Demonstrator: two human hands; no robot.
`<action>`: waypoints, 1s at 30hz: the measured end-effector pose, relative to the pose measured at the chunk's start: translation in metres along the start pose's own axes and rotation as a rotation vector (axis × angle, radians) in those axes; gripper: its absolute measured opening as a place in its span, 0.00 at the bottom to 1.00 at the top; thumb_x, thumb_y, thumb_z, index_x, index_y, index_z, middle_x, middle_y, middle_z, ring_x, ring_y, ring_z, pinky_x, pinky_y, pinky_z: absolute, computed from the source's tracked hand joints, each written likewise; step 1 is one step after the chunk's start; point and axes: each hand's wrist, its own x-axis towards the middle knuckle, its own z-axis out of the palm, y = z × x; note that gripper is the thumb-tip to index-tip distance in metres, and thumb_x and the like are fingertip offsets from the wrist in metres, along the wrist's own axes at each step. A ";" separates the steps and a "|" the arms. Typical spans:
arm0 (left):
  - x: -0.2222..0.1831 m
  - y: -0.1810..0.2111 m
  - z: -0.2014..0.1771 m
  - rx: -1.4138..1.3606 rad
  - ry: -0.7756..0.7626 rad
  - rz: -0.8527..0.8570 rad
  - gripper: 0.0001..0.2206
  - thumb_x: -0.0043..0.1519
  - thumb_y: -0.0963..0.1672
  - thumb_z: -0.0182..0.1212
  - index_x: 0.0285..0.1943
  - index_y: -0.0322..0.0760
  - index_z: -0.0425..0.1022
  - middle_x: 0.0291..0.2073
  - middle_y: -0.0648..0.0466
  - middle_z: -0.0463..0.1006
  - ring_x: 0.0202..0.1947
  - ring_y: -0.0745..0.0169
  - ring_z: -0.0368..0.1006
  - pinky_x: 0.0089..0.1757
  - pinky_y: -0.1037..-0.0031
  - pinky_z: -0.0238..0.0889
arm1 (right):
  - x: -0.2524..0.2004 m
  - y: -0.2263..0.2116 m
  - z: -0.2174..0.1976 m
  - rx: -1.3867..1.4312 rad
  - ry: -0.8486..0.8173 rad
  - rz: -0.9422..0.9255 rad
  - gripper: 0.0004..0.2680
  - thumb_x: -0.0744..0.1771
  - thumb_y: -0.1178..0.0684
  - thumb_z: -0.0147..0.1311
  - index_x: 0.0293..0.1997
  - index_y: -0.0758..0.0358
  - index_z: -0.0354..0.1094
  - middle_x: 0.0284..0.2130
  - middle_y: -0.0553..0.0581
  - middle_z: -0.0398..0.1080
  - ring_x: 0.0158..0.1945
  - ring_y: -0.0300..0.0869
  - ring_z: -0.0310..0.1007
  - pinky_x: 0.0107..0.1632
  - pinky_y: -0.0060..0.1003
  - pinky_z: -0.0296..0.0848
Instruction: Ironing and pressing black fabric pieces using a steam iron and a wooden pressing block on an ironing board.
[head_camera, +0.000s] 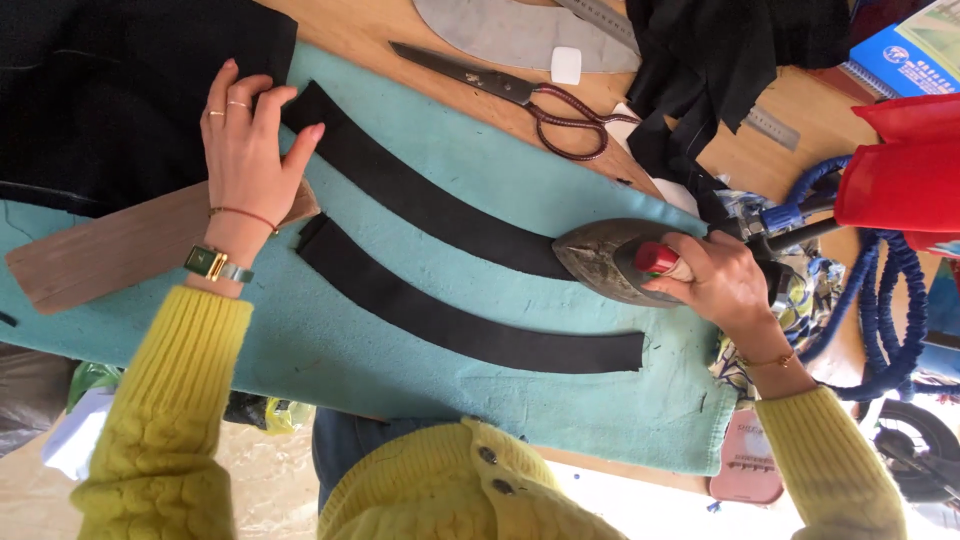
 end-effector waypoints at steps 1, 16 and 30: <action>-0.002 0.005 -0.008 0.002 0.000 0.001 0.16 0.72 0.47 0.68 0.61 0.33 0.73 0.57 0.43 0.69 0.69 0.38 0.54 0.54 0.49 0.62 | -0.002 0.002 0.003 0.001 0.002 0.000 0.25 0.64 0.28 0.53 0.52 0.62 0.69 0.25 0.57 0.69 0.27 0.53 0.65 0.35 0.46 0.71; -0.103 -0.038 -0.083 0.529 -0.119 0.138 0.36 0.61 0.63 0.65 0.75 0.49 0.76 0.55 0.54 0.75 0.49 0.54 0.73 0.50 0.65 0.65 | -0.001 -0.007 -0.001 -0.089 0.038 0.035 0.21 0.67 0.29 0.51 0.48 0.58 0.70 0.23 0.56 0.70 0.27 0.54 0.69 0.39 0.45 0.72; -0.097 0.064 -0.074 0.261 -0.310 0.477 0.40 0.58 0.66 0.57 0.78 0.55 0.59 0.52 0.54 0.73 0.45 0.59 0.70 0.47 0.69 0.63 | 0.002 -0.008 -0.007 -0.051 0.039 0.053 0.23 0.66 0.27 0.48 0.50 0.58 0.72 0.26 0.57 0.72 0.27 0.53 0.69 0.39 0.46 0.71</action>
